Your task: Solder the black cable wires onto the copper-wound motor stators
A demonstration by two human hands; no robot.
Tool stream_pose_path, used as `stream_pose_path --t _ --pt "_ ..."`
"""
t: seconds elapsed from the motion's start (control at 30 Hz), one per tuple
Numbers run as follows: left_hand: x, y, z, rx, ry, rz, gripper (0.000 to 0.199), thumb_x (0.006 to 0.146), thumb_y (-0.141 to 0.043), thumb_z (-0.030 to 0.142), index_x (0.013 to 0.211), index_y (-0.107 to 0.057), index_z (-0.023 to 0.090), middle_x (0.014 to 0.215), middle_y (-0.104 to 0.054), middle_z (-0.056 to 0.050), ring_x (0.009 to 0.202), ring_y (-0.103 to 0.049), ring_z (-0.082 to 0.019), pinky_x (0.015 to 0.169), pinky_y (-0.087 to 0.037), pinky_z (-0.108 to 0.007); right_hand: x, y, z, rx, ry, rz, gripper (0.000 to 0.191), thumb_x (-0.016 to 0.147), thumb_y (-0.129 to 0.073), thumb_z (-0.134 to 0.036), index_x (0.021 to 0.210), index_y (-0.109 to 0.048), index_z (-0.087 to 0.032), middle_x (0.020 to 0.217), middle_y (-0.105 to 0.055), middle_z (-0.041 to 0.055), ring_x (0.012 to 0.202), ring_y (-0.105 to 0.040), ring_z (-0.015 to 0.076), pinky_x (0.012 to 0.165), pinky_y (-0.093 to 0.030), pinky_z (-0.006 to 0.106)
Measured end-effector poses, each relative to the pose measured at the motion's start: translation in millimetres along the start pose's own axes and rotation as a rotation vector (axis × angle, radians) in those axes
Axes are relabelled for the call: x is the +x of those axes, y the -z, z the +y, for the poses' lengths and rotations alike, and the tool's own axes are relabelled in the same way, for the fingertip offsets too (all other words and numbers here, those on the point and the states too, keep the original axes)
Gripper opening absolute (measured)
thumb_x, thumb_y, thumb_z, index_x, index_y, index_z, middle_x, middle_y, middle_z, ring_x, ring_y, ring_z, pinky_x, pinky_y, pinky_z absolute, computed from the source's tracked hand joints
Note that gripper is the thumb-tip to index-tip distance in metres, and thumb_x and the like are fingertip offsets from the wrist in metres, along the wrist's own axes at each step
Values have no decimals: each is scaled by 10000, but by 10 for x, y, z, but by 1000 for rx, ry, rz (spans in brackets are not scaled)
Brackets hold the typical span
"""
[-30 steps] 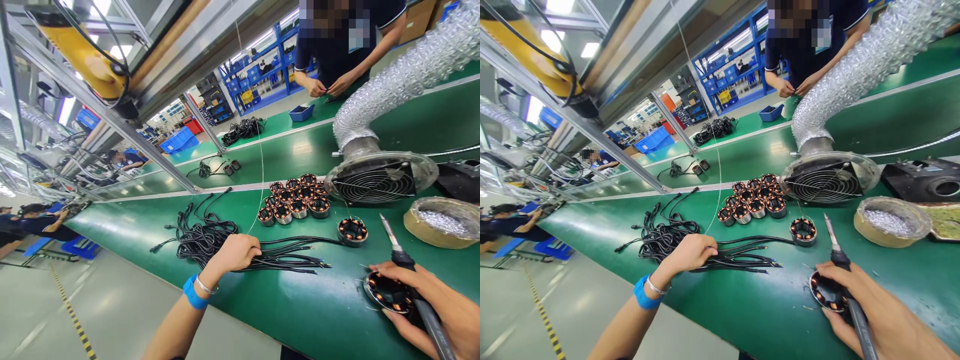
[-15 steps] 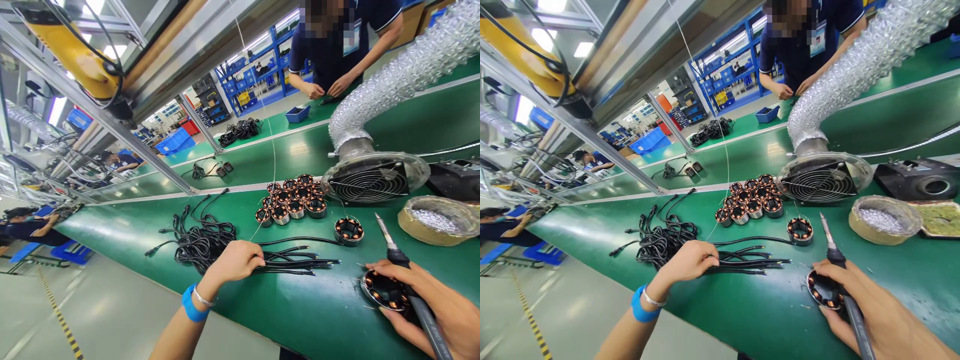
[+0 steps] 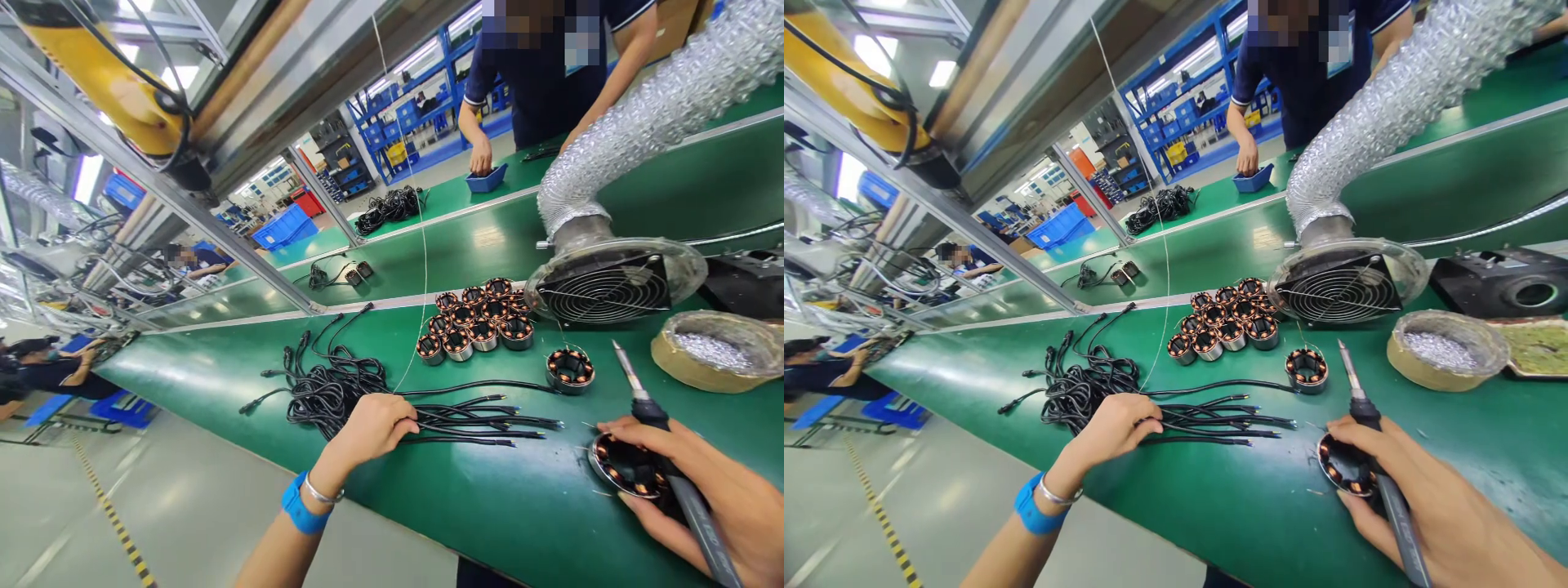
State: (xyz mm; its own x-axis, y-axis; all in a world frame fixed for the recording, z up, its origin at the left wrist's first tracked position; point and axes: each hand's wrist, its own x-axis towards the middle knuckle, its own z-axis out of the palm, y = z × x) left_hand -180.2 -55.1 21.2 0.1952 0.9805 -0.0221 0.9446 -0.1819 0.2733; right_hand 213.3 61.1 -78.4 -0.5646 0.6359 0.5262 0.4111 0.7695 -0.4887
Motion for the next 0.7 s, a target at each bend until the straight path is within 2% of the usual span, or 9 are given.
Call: stream_pose_path --t 0.13,0.3,0.37,0.4,0.43,0.53,0.57,0.63,0.7 --pt "-49 309 -108 -114 65 159 148 886 -590 252 776 -651 173 605 -593 26 497 -495 -95 493 -365 -187 10 14 2 -79 156 -66 487 836 -600 -338 1286 -477 -200 1157 -638 83 979 -689 224 808 -611 231" --pt "-192 748 -268 -207 154 552 204 924 -466 297 840 -587 156 500 -386 70 415 -302 -81 418 -251 -192 38 38 -27 -74 171 -55 465 841 -580 -355 1265 -484 -188 1129 -636 90 923 -697 214 753 -615 243" --pt "-196 798 -224 -244 151 610 221 912 -489 328 824 -596 155 478 -324 85 399 -235 -72 403 -197 -195 61 55 -52 -65 173 -48 466 836 -588 -358 1255 -495 -179 1116 -640 94 919 -698 215 760 -612 246" --pt "-177 785 -176 -272 138 537 221 894 -527 336 803 -612 153 469 -317 87 397 -226 -69 401 -187 -195 74 64 -66 -60 172 -49 466 833 -593 -357 1252 -498 -177 1113 -642 96 923 -697 217 766 -611 249" --pt "-144 748 -117 -302 117 394 214 870 -571 333 777 -633 151 463 -332 83 399 -237 -67 403 -192 -195 86 73 -78 -55 166 -53 468 831 -598 -355 1252 -499 -175 1110 -644 98 925 -698 218 763 -610 249" --pt "1 525 61 -311 37 -201 171 788 -688 306 702 -693 158 496 -469 53 448 -348 -72 447 -259 -195 117 96 -108 -22 149 -60 474 818 -613 -330 1253 -499 -179 1103 -653 97 924 -700 220 752 -608 248" --pt "51 430 103 -284 22 -323 143 751 -725 299 693 -708 169 509 -495 52 461 -368 -75 457 -268 -197 125 101 -115 -9 146 -61 478 810 -619 -318 1253 -501 -184 1101 -656 94 919 -701 217 751 -607 246" --pt "136 242 149 -229 29 -371 80 704 -752 265 698 -726 189 498 -494 64 456 -374 -77 456 -267 -201 138 110 -126 15 141 -60 485 794 -630 -299 1252 -505 -198 1105 -659 88 918 -701 215 765 -605 251" --pt "196 88 163 -178 84 -297 60 761 -678 222 759 -728 188 487 -474 65 449 -382 -88 460 -273 -206 147 120 -134 33 122 -61 497 784 -637 -284 1257 -506 -211 1110 -661 84 929 -700 219 780 -604 263"
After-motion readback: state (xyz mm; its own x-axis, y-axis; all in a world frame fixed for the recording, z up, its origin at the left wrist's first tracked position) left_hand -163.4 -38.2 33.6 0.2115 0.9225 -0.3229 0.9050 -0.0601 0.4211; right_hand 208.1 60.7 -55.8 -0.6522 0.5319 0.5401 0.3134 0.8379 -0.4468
